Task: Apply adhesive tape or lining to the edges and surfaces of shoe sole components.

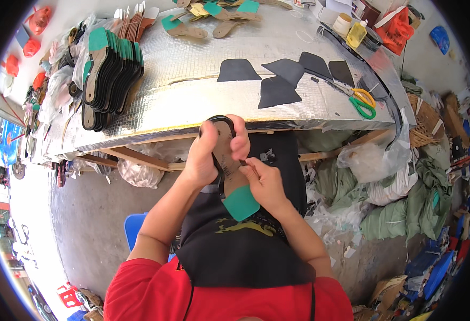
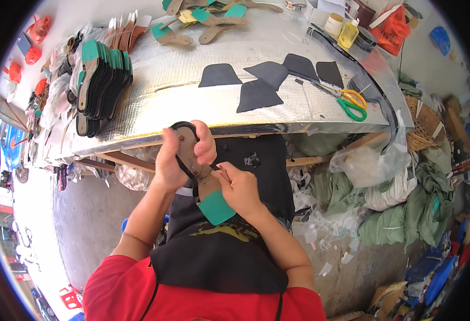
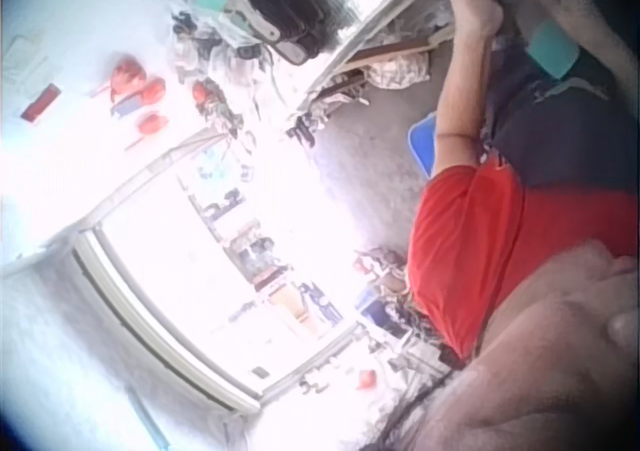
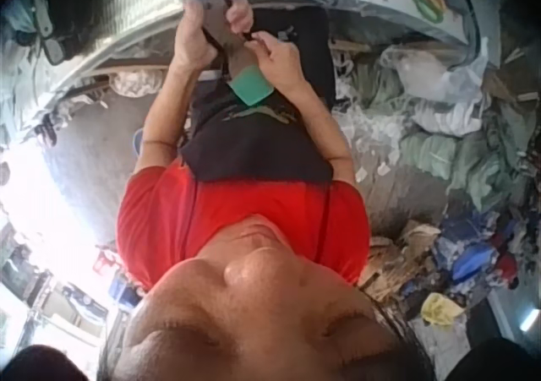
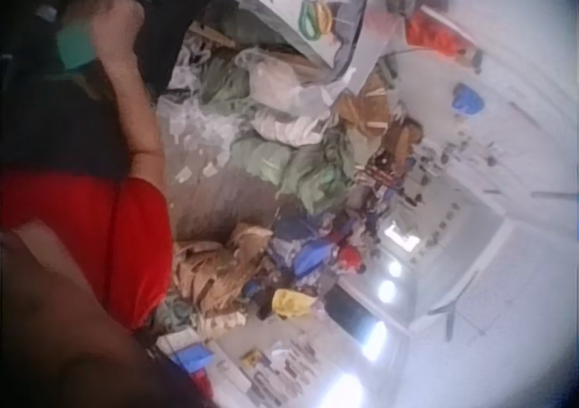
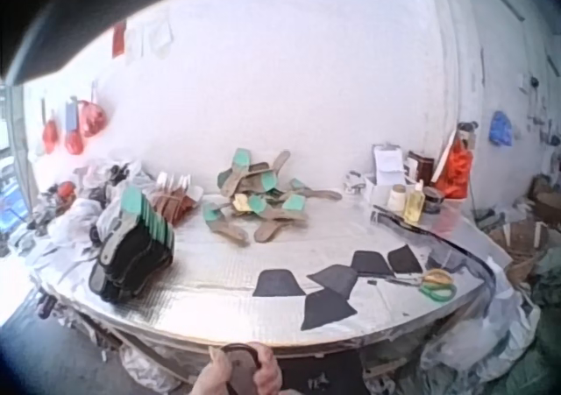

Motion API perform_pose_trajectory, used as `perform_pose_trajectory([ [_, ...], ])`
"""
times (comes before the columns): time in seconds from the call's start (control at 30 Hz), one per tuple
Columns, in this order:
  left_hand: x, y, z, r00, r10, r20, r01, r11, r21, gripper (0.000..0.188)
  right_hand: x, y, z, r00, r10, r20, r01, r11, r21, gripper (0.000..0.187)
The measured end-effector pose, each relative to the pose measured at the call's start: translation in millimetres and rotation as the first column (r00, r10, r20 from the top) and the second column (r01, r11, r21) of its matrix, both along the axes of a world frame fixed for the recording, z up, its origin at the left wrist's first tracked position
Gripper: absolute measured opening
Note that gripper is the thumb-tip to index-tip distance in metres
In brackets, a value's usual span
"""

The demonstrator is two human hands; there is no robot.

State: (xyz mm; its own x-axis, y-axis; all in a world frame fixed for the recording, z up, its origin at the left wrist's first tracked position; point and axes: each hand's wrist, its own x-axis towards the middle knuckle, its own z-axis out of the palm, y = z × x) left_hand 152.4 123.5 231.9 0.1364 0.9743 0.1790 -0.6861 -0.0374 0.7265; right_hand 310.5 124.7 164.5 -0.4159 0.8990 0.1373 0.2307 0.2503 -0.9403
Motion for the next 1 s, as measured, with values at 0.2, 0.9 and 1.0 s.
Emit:
perform_pose_trajectory([
  [0.2, -15.1, -14.0, 17.1, 0.999, -0.01, -0.043, -0.007, 0.921, -0.389, 0.103, 40.3, 40.9, 49.8, 0.873, -0.48, 0.086, 0.17, 0.465, 0.869, 0.034],
  [0.9, 2.3, -33.6, -5.1, 0.889, -0.189, -0.416, 0.049, 0.944, -0.325, 0.038, 12.8, 35.0, 36.1, 0.813, -0.288, -0.506, 0.015, 0.879, -0.476, 0.012],
  [1.0, -8.1, -41.0, -2.9, 0.864, -0.233, -0.447, 0.096, 0.947, -0.307, 0.035, 9.1, 36.8, 29.3, 0.757, -0.281, -0.59, -0.125, 0.824, -0.552, 0.021],
])
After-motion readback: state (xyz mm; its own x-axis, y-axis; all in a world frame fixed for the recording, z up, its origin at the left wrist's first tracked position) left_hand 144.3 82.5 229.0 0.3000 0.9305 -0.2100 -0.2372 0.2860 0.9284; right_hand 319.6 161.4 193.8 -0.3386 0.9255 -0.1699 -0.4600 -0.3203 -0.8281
